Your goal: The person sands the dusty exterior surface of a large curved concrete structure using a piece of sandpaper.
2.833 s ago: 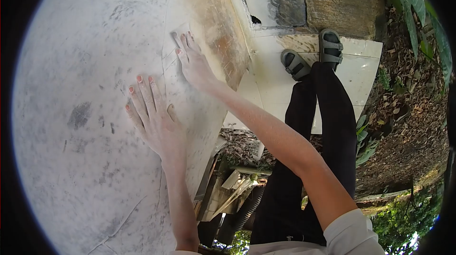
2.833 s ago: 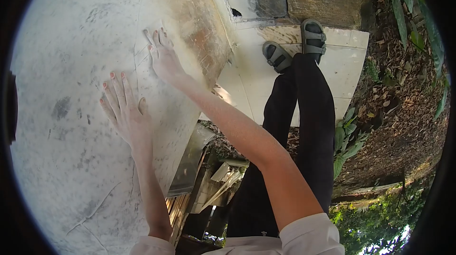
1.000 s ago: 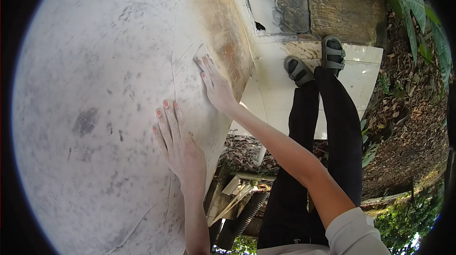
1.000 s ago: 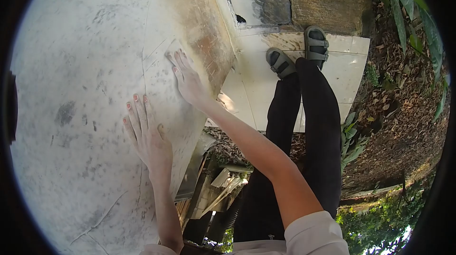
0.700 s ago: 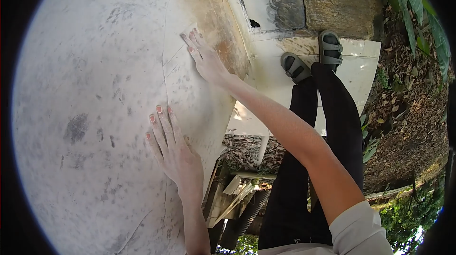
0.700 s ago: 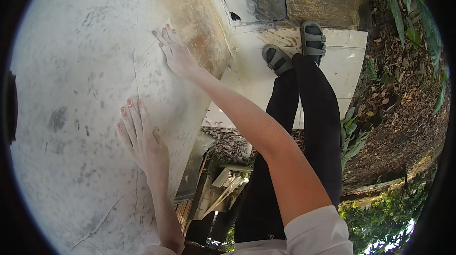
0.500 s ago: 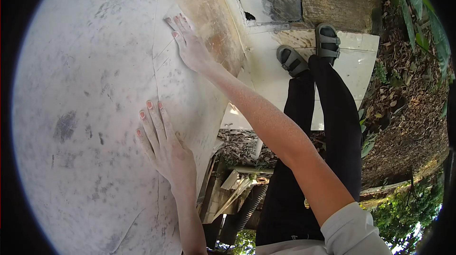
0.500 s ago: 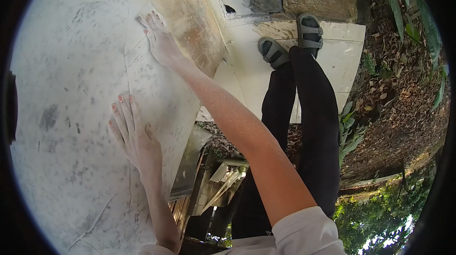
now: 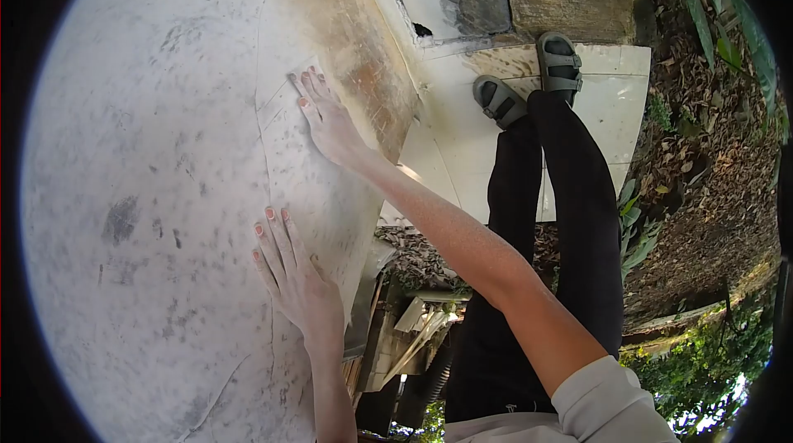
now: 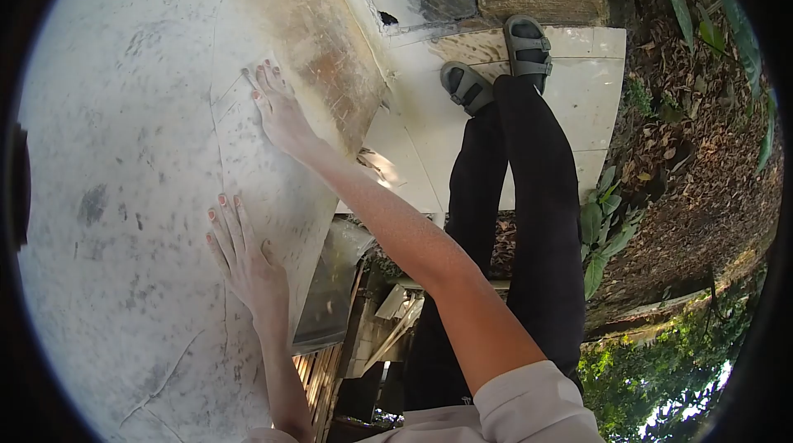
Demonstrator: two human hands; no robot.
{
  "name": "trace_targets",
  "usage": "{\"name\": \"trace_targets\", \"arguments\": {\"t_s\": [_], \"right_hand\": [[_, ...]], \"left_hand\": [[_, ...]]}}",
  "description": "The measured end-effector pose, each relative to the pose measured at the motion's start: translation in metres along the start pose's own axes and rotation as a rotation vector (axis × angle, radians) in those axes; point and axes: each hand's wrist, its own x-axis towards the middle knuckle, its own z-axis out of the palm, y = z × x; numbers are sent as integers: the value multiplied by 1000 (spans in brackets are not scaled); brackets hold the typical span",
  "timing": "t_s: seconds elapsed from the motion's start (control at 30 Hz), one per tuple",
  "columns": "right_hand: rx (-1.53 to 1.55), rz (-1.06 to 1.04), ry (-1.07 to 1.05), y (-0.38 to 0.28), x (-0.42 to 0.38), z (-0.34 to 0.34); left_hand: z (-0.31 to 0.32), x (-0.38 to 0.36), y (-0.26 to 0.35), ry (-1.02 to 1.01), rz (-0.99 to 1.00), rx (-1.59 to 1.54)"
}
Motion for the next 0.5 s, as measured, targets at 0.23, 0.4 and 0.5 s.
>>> {"name": "trace_targets", "arguments": {"t_s": [0.23,0.4,0.5], "right_hand": [[-50,249,10,66,-104,4],[71,370,84,45,-166,28],[116,134,-63,-49,-206,45]], "left_hand": [[-2,-27,-11,-89,0,19],[-6,-35,-11,-111,2,4],[-13,-42,-22,-108,13,-44]]}}
